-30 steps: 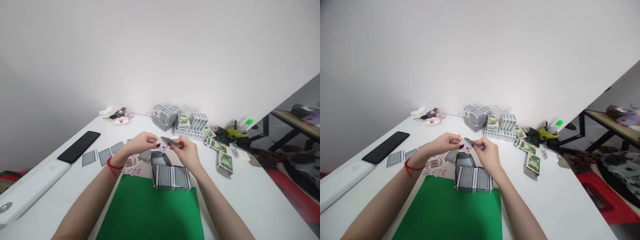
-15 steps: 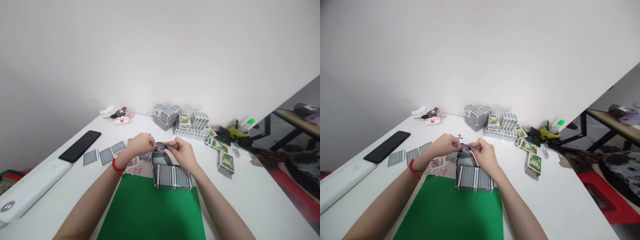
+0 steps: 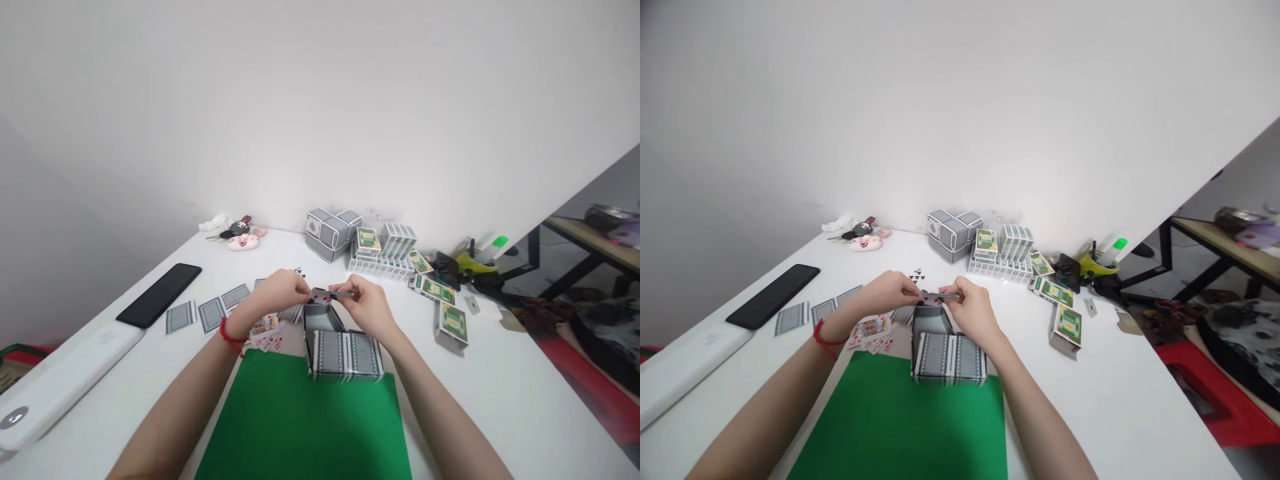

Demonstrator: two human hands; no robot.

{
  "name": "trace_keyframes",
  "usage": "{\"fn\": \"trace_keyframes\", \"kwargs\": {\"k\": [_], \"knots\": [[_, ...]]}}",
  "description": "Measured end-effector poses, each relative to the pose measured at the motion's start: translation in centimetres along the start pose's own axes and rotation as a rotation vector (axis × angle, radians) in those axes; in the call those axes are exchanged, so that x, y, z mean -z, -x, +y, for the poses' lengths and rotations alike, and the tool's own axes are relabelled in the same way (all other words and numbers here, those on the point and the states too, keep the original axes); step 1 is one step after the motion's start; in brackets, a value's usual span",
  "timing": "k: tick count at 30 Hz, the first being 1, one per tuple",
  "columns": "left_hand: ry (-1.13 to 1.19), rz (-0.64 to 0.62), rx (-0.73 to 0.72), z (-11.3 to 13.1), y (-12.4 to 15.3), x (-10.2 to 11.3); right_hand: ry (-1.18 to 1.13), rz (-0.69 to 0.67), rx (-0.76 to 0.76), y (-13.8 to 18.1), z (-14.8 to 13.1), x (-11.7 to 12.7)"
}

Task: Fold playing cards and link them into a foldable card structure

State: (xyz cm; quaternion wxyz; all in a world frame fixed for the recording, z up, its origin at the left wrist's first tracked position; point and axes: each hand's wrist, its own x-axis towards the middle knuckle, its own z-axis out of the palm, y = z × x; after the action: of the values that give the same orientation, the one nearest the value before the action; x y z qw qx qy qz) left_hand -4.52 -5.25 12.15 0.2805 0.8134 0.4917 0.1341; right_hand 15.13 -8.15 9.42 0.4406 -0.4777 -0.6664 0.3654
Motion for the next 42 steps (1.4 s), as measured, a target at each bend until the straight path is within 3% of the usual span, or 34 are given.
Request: {"fn": "trace_keyframes", "kwargs": {"k": [5, 15, 29, 33, 36, 42], "knots": [[0.050, -0.032, -0.006, -0.5, 0.2, 0.6, 0.057, -0.048, 0.050, 0.1, 0.0, 0.0], [-0.191, -0.091, -0.070, -0.5, -0.4, -0.2, 0.236, -0.129, 0.073, 0.6, -0.6, -0.2], [-0.169, -0.105, -0.098, 0.2, -0.2, 0.0, 0.596, -0.214, 0.208, 0.5, 0.4, -0.4], [-0.099, -0.188, -0.112, 0.1, 0.2, 0.3, 0.695, -0.273, 0.220, 0.4, 0.9, -0.5], [-0.062, -0.258, -0.148, -0.1, 0.5, 0.6, 0.717, -0.283, 0.258, 0.3, 1.3, -0.7], [-0.041, -0.271, -0.157, -0.7, 0.5, 0.7, 0.659, -0.256, 0.379, 0.1, 2.1, -1.0]]}}
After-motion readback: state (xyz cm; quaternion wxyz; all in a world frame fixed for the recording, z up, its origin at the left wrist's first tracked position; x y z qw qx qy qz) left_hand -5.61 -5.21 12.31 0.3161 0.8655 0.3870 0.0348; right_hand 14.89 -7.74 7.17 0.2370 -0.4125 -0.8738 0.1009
